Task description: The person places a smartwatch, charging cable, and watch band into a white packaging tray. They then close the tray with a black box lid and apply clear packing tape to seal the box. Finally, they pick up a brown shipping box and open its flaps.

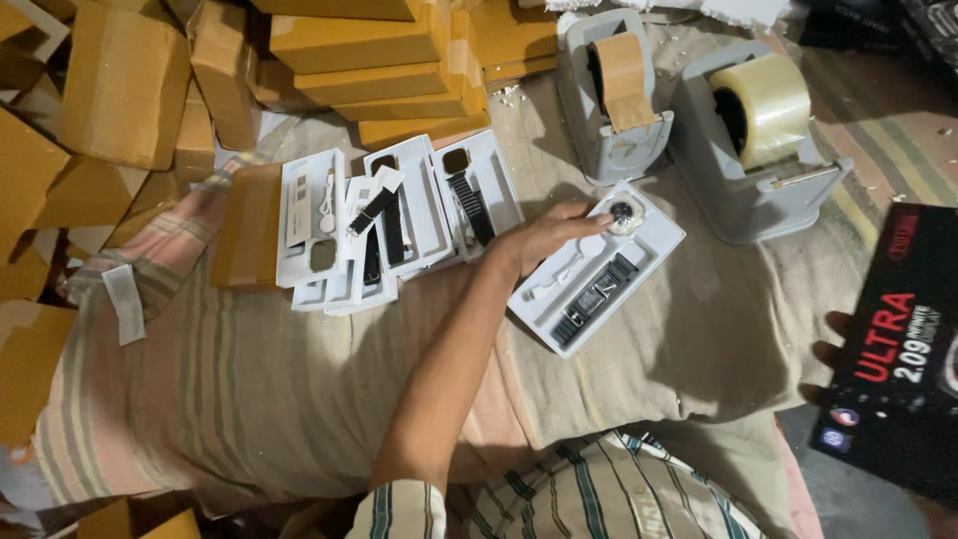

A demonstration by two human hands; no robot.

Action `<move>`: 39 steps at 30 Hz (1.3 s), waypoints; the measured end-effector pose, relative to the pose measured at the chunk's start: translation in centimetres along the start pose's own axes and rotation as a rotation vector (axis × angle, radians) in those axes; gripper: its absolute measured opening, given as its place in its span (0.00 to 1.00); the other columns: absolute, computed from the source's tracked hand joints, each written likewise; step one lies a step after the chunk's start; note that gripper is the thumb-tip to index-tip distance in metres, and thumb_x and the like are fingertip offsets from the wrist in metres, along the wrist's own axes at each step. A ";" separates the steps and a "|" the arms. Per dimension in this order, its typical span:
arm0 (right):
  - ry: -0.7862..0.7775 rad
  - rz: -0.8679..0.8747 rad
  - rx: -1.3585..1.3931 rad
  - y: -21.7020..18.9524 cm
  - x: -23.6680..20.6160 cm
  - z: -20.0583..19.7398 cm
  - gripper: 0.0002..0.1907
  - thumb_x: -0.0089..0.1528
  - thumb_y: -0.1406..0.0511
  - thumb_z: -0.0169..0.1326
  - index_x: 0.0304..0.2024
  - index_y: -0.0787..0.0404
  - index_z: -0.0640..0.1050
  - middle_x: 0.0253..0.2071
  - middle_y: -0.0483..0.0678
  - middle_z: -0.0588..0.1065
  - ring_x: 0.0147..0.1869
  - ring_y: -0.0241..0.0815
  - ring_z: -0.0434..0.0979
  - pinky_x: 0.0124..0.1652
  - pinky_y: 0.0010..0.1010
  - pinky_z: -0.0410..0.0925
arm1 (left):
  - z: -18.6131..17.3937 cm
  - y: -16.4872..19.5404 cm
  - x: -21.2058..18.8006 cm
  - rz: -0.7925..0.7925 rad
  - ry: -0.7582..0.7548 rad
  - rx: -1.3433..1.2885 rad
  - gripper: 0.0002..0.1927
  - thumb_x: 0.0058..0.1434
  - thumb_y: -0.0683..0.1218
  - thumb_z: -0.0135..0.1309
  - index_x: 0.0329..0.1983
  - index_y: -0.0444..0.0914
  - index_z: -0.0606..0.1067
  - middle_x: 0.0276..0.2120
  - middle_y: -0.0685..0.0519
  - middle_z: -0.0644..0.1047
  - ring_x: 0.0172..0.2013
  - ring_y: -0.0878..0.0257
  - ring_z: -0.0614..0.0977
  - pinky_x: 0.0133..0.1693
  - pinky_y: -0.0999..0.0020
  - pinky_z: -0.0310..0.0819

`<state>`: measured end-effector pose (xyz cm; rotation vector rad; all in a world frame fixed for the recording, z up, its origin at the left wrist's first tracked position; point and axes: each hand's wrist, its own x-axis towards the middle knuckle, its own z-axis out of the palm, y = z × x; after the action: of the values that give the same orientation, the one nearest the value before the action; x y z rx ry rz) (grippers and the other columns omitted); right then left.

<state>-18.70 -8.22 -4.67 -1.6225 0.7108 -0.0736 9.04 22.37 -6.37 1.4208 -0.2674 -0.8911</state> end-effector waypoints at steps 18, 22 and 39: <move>-0.915 -1.036 -0.477 -4.2 -6.3 10.4 0.50 0.55 0.58 0.69 0.72 0.72 0.61 0.71 0.70 0.58 0.72 0.67 0.62 0.66 0.53 0.61 | 13.9 5.0 -18.2 0.105 0.361 0.303 0.59 0.43 0.62 0.64 0.74 0.28 0.56 0.51 0.34 0.73 0.47 0.45 0.81 0.48 0.49 0.84; -0.970 -0.785 -0.336 -7.2 -6.9 11.1 0.35 0.57 0.68 0.59 0.68 0.60 0.68 0.73 0.56 0.62 0.70 0.57 0.69 0.60 0.43 0.68 | 7.3 6.6 -16.9 0.212 0.584 0.836 0.63 0.43 0.56 0.66 0.80 0.36 0.49 0.55 0.38 0.72 0.55 0.45 0.77 0.57 0.52 0.73; -0.892 -0.038 0.089 -4.1 -3.7 10.8 0.46 0.60 0.69 0.52 0.78 0.47 0.50 0.58 0.51 0.76 0.60 0.43 0.73 0.54 0.39 0.68 | 4.5 7.0 -5.4 -0.011 0.271 0.976 0.55 0.38 0.61 0.62 0.72 0.38 0.63 0.51 0.39 0.80 0.52 0.50 0.82 0.54 0.63 0.73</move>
<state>-15.30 3.06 -1.76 -1.3879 -0.0153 0.5539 5.17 21.95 2.72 2.4179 -0.5276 -0.5619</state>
